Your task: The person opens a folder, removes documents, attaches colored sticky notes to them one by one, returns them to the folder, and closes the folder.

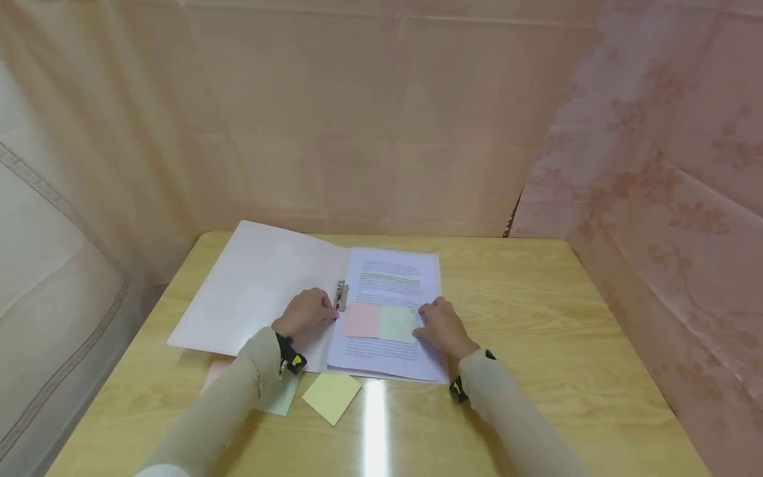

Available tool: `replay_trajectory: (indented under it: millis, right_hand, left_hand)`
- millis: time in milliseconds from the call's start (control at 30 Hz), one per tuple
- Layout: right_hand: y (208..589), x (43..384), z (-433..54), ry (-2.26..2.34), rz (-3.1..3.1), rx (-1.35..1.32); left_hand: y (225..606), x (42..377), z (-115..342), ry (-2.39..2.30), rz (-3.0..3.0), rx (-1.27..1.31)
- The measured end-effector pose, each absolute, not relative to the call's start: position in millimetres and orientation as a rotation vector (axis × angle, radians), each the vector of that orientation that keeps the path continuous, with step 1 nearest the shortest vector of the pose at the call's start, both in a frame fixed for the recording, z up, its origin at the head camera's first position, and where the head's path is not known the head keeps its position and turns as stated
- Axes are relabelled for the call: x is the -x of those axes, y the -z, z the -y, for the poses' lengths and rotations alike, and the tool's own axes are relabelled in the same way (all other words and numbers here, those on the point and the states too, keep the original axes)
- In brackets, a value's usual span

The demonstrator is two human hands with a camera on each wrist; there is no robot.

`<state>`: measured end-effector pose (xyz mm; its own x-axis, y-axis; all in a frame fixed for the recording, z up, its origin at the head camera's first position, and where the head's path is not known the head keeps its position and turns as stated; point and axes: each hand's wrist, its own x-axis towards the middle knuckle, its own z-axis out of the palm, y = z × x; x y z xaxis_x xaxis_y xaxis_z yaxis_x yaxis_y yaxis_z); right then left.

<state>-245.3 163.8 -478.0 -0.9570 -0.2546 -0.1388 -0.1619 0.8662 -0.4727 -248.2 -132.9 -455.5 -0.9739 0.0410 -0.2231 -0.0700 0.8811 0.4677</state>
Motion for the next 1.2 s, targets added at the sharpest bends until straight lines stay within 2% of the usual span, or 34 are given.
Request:
replay_trajectory:
  millis: [200,367,567,933,1200]
  right_hand:
    - [482.8,241.9,-158.8,0.7,-2.833,0.39]
    - [485.3,236.5,-154.9,0.691,-2.827,0.34]
    - [484.7,237.9,-155.1,0.668,-2.85,0.318]
    - [488.3,238.9,-154.6,0.679,-2.854,0.379]
    - [489.4,238.5,-153.3,0.7,-2.844,0.357]
  left_hand:
    - [451.1,235.1,149.2,-0.702,-2.89,-0.014]
    - [443.2,224.7,166.5,-0.675,-2.909,0.007]
    - [435.1,226.9,180.8,-0.665,-2.95,-0.002]
    - [420.1,228.1,213.6,-0.689,-3.017,0.145]
    - [402.4,218.3,262.8,-0.729,-3.052,0.237]
